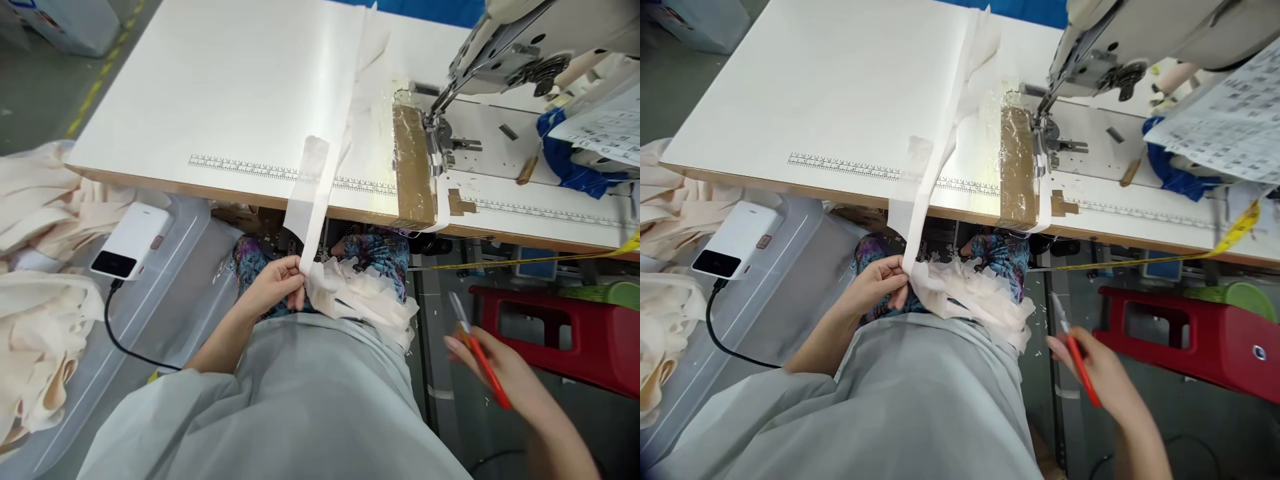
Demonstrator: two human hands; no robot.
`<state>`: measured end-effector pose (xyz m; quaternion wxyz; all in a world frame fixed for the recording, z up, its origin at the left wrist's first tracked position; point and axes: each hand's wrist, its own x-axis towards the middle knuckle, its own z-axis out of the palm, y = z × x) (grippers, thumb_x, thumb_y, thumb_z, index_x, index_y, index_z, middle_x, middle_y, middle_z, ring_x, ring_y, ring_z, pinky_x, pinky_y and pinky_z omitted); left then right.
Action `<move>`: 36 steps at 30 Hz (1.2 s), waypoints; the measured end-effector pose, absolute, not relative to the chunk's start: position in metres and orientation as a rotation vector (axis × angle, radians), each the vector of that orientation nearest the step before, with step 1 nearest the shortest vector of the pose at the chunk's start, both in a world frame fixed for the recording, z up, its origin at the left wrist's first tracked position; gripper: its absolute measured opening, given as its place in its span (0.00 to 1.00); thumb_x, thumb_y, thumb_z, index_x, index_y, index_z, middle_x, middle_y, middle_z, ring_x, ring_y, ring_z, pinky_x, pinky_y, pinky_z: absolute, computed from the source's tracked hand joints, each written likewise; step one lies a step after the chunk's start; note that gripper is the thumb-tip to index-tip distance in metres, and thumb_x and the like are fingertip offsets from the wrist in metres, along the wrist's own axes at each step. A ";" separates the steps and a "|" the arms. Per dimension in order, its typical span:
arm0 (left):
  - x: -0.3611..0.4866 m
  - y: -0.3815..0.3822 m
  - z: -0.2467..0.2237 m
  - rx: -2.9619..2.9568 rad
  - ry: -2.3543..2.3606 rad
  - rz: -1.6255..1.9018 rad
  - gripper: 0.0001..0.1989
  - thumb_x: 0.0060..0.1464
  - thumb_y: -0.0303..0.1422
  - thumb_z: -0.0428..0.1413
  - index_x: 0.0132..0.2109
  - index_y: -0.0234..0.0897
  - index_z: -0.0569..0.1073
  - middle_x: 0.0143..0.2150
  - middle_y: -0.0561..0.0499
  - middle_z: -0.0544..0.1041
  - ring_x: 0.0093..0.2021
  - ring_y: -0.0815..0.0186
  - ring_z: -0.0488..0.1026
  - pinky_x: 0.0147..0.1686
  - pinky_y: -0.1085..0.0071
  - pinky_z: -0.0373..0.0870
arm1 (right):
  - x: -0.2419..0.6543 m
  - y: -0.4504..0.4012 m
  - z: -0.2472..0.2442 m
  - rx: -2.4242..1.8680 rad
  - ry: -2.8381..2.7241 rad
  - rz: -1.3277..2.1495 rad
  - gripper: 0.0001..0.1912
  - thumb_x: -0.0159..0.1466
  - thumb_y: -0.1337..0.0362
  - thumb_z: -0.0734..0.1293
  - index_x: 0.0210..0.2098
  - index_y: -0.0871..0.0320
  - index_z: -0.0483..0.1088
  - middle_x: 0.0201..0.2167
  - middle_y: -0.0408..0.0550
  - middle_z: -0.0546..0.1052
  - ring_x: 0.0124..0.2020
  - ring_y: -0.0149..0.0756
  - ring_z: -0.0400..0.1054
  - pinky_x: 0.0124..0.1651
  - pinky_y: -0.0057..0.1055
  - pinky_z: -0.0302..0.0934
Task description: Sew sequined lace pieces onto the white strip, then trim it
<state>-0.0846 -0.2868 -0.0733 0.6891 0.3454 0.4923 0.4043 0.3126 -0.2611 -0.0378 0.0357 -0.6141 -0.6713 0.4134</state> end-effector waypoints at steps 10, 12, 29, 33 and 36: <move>-0.072 -0.298 -0.069 0.600 1.189 1.021 0.22 0.49 0.50 0.64 0.35 0.36 0.70 0.19 0.52 0.77 0.20 0.66 0.77 0.17 0.79 0.68 | 0.158 -0.179 -0.046 -0.879 -2.779 1.742 0.27 0.65 0.40 0.61 0.23 0.53 0.51 0.21 0.36 0.53 0.23 0.29 0.48 0.24 0.28 0.45; -0.074 -0.298 -0.070 0.569 1.193 1.016 0.23 0.47 0.50 0.65 0.35 0.35 0.71 0.21 0.50 0.78 0.22 0.65 0.78 0.19 0.78 0.70 | 0.149 -0.172 -0.048 -0.813 -2.848 1.780 0.28 0.64 0.39 0.60 0.23 0.53 0.51 0.20 0.36 0.53 0.22 0.28 0.47 0.23 0.28 0.44; -0.081 -0.297 -0.069 0.510 1.179 1.020 0.21 0.47 0.49 0.65 0.32 0.34 0.72 0.22 0.49 0.79 0.24 0.64 0.79 0.23 0.76 0.73 | 0.128 -0.176 -0.042 -0.891 -3.150 1.162 0.29 0.65 0.35 0.53 0.22 0.52 0.49 0.17 0.38 0.56 0.19 0.30 0.46 0.25 0.30 0.41; -0.081 -0.296 -0.069 0.503 1.177 1.016 0.21 0.47 0.49 0.66 0.32 0.34 0.72 0.21 0.49 0.79 0.23 0.64 0.79 0.23 0.76 0.73 | 0.129 -0.178 -0.046 -0.895 -3.116 1.160 0.29 0.65 0.35 0.53 0.22 0.52 0.47 0.17 0.38 0.55 0.19 0.31 0.45 0.25 0.30 0.41; -0.081 -0.296 -0.069 0.509 1.184 1.006 0.22 0.46 0.50 0.66 0.32 0.35 0.72 0.21 0.49 0.79 0.23 0.64 0.79 0.22 0.76 0.73 | 0.130 -0.180 -0.047 -0.908 -3.089 1.138 0.30 0.65 0.35 0.53 0.21 0.52 0.47 0.17 0.39 0.57 0.19 0.31 0.47 0.26 0.30 0.42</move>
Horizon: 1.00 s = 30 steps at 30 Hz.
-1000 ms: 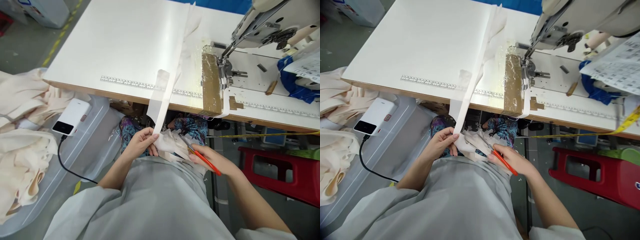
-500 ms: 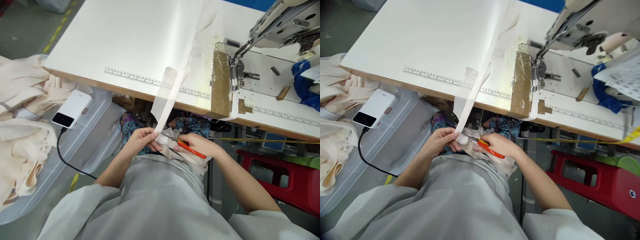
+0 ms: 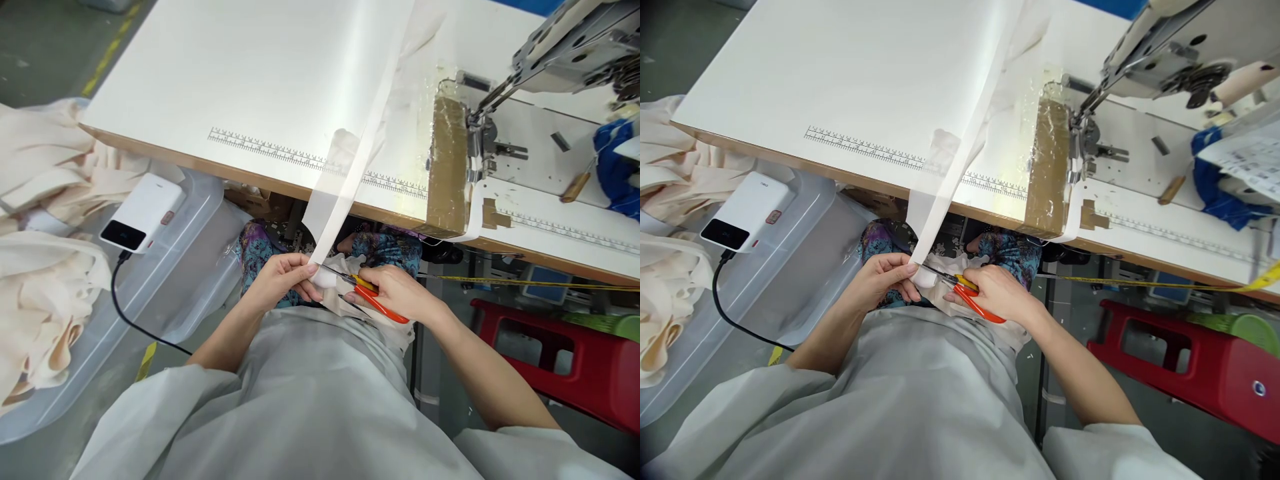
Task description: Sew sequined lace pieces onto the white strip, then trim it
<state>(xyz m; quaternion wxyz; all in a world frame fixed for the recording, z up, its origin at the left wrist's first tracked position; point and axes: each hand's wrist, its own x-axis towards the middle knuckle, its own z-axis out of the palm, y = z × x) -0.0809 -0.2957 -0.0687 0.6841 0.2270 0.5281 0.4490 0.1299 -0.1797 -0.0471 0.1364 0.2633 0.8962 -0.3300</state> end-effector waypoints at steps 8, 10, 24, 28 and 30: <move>-0.081 -0.297 -0.071 0.503 1.181 1.011 0.21 0.46 0.49 0.66 0.31 0.35 0.72 0.21 0.50 0.79 0.23 0.64 0.79 0.22 0.77 0.73 | 0.130 -0.183 -0.048 0.768 2.604 -0.907 0.29 0.66 0.36 0.51 0.21 0.52 0.48 0.17 0.41 0.60 0.19 0.32 0.50 0.26 0.31 0.42; -0.082 -0.297 -0.070 0.503 1.190 1.012 0.21 0.46 0.49 0.66 0.31 0.35 0.72 0.21 0.50 0.79 0.23 0.64 0.79 0.22 0.77 0.73 | 0.129 -0.183 -0.048 0.770 2.603 -0.856 0.29 0.66 0.36 0.51 0.22 0.52 0.49 0.18 0.42 0.62 0.19 0.32 0.52 0.26 0.31 0.42; -0.085 -0.297 -0.069 0.515 1.168 0.971 0.20 0.48 0.48 0.65 0.30 0.35 0.71 0.21 0.49 0.79 0.22 0.64 0.79 0.22 0.77 0.71 | 0.119 -0.184 -0.049 0.788 2.643 -0.739 0.29 0.67 0.37 0.53 0.22 0.53 0.57 0.20 0.46 0.68 0.22 0.36 0.60 0.26 0.31 0.41; -0.085 -0.296 -0.070 0.513 1.167 0.973 0.20 0.49 0.48 0.65 0.31 0.35 0.72 0.21 0.49 0.79 0.23 0.64 0.79 0.23 0.77 0.72 | 0.124 -0.184 -0.055 0.825 2.644 -0.862 0.30 0.65 0.35 0.54 0.21 0.53 0.53 0.18 0.42 0.63 0.20 0.33 0.55 0.26 0.30 0.42; -0.085 -0.295 -0.071 0.515 1.181 0.967 0.20 0.49 0.49 0.65 0.32 0.35 0.72 0.22 0.49 0.79 0.24 0.64 0.79 0.24 0.76 0.73 | 0.128 -0.184 -0.059 0.840 2.640 -0.950 0.29 0.64 0.35 0.55 0.22 0.53 0.53 0.18 0.41 0.62 0.20 0.32 0.54 0.26 0.29 0.44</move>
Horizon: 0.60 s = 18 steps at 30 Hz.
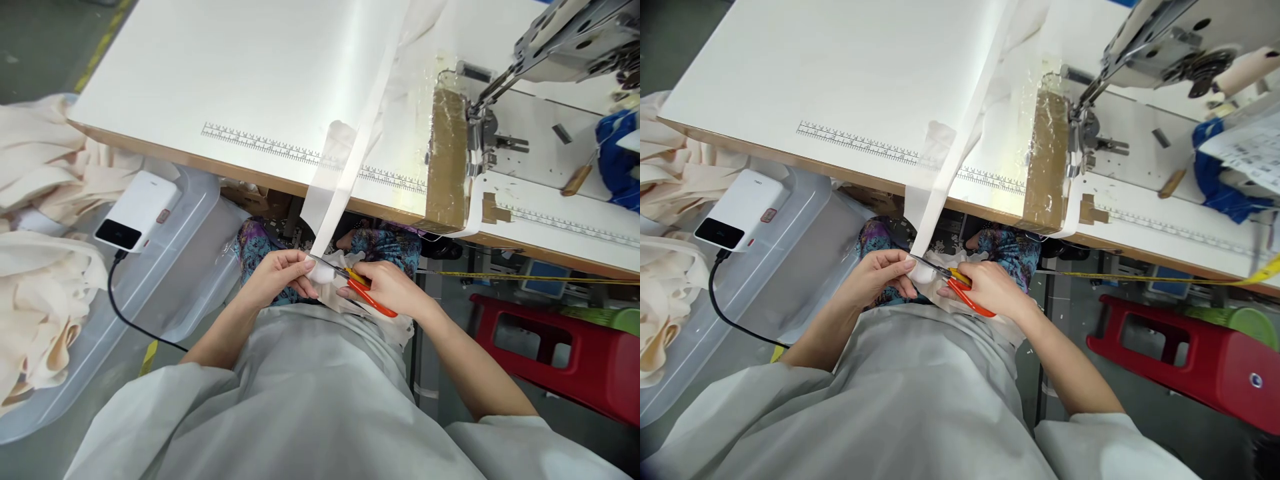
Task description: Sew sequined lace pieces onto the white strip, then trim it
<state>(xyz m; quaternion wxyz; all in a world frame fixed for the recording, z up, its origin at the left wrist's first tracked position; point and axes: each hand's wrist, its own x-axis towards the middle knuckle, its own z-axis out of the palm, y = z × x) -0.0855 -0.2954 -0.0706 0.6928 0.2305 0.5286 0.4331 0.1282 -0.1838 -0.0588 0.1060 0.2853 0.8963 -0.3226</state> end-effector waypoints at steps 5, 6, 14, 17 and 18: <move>-0.086 -0.296 -0.074 0.521 1.196 0.942 0.22 0.48 0.49 0.65 0.34 0.34 0.73 0.23 0.47 0.80 0.26 0.64 0.80 0.27 0.75 0.75 | 0.138 -0.185 -0.068 0.907 2.602 -1.041 0.27 0.66 0.37 0.56 0.24 0.52 0.53 0.19 0.39 0.61 0.21 0.32 0.53 0.26 0.29 0.44; -0.085 -0.296 -0.075 0.523 1.188 0.939 0.22 0.49 0.49 0.64 0.35 0.33 0.73 0.23 0.47 0.80 0.26 0.64 0.80 0.27 0.76 0.75 | 0.139 -0.186 -0.069 0.898 2.589 -1.042 0.27 0.66 0.38 0.56 0.24 0.52 0.53 0.19 0.39 0.60 0.21 0.32 0.52 0.26 0.29 0.44; -0.090 -0.295 -0.087 0.644 1.247 0.896 0.24 0.57 0.41 0.57 0.56 0.31 0.69 0.35 0.43 0.82 0.31 0.63 0.81 0.30 0.71 0.76 | 0.143 -0.186 -0.067 0.937 2.581 -1.165 0.26 0.65 0.39 0.57 0.24 0.52 0.52 0.20 0.38 0.59 0.21 0.31 0.50 0.26 0.29 0.45; -0.097 -0.293 -0.094 0.762 1.392 0.939 0.22 0.59 0.40 0.52 0.56 0.33 0.70 0.51 0.39 0.79 0.33 0.64 0.79 0.27 0.72 0.74 | 0.152 -0.191 -0.068 1.029 2.534 -1.270 0.26 0.65 0.39 0.58 0.24 0.52 0.50 0.20 0.37 0.56 0.23 0.31 0.50 0.27 0.29 0.46; -0.098 -0.290 -0.095 0.835 1.480 0.980 0.20 0.60 0.40 0.51 0.55 0.33 0.71 0.53 0.39 0.78 0.34 0.65 0.79 0.27 0.72 0.73 | 0.156 -0.193 -0.069 1.058 2.518 -1.307 0.26 0.65 0.39 0.58 0.24 0.52 0.50 0.20 0.37 0.56 0.23 0.31 0.51 0.27 0.29 0.47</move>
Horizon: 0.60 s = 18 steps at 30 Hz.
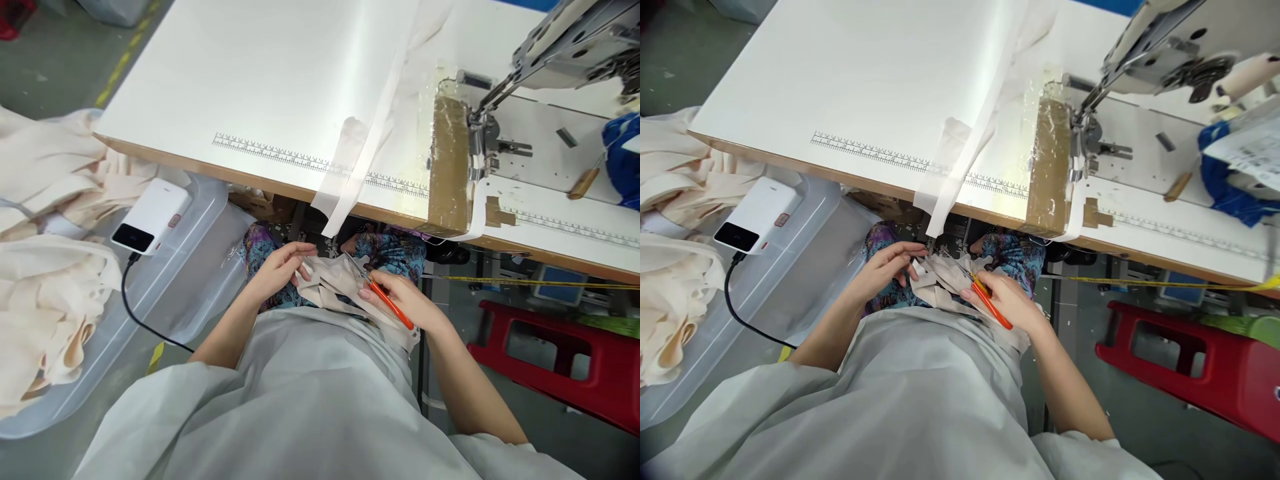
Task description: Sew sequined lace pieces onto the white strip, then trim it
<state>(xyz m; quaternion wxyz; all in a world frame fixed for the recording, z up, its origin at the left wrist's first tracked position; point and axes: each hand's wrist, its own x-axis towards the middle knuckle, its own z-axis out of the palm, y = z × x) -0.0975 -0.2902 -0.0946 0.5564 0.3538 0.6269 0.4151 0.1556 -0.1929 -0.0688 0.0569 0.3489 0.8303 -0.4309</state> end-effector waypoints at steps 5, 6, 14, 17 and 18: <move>-0.079 -0.259 -0.083 1.256 1.796 1.249 0.16 0.61 0.42 0.52 0.44 0.35 0.77 0.43 0.46 0.79 0.41 0.65 0.74 0.37 0.73 0.70 | 0.168 -0.204 -0.076 1.130 2.505 -1.502 0.23 0.65 0.42 0.60 0.26 0.53 0.56 0.22 0.38 0.58 0.25 0.32 0.53 0.29 0.30 0.48; -0.073 -0.250 -0.080 1.296 1.790 1.298 0.15 0.60 0.43 0.54 0.42 0.35 0.77 0.40 0.47 0.79 0.38 0.66 0.74 0.36 0.74 0.69 | 0.169 -0.206 -0.076 1.134 2.505 -1.543 0.22 0.66 0.43 0.61 0.27 0.54 0.57 0.23 0.39 0.59 0.26 0.32 0.54 0.29 0.30 0.49; -0.101 -0.268 -0.121 0.750 2.220 1.014 0.09 0.61 0.37 0.52 0.39 0.37 0.72 0.28 0.54 0.75 0.26 0.68 0.73 0.29 0.74 0.68 | 0.195 -0.207 -0.074 1.300 2.406 -1.687 0.20 0.65 0.45 0.63 0.30 0.55 0.63 0.25 0.40 0.63 0.28 0.33 0.57 0.32 0.30 0.53; -0.137 -0.320 -0.146 0.577 2.404 0.824 0.04 0.54 0.30 0.53 0.37 0.34 0.71 0.21 0.53 0.71 0.26 0.61 0.74 0.30 0.69 0.68 | 0.211 -0.208 -0.080 1.423 2.342 -1.650 0.22 0.65 0.43 0.62 0.29 0.55 0.62 0.24 0.40 0.63 0.26 0.33 0.57 0.30 0.30 0.52; -0.142 -0.336 -0.148 0.550 2.436 0.784 0.06 0.52 0.29 0.54 0.38 0.33 0.72 0.19 0.54 0.70 0.26 0.59 0.74 0.31 0.67 0.69 | 0.215 -0.209 -0.083 1.450 2.326 -1.635 0.23 0.65 0.42 0.62 0.27 0.55 0.61 0.23 0.40 0.62 0.26 0.33 0.57 0.29 0.30 0.51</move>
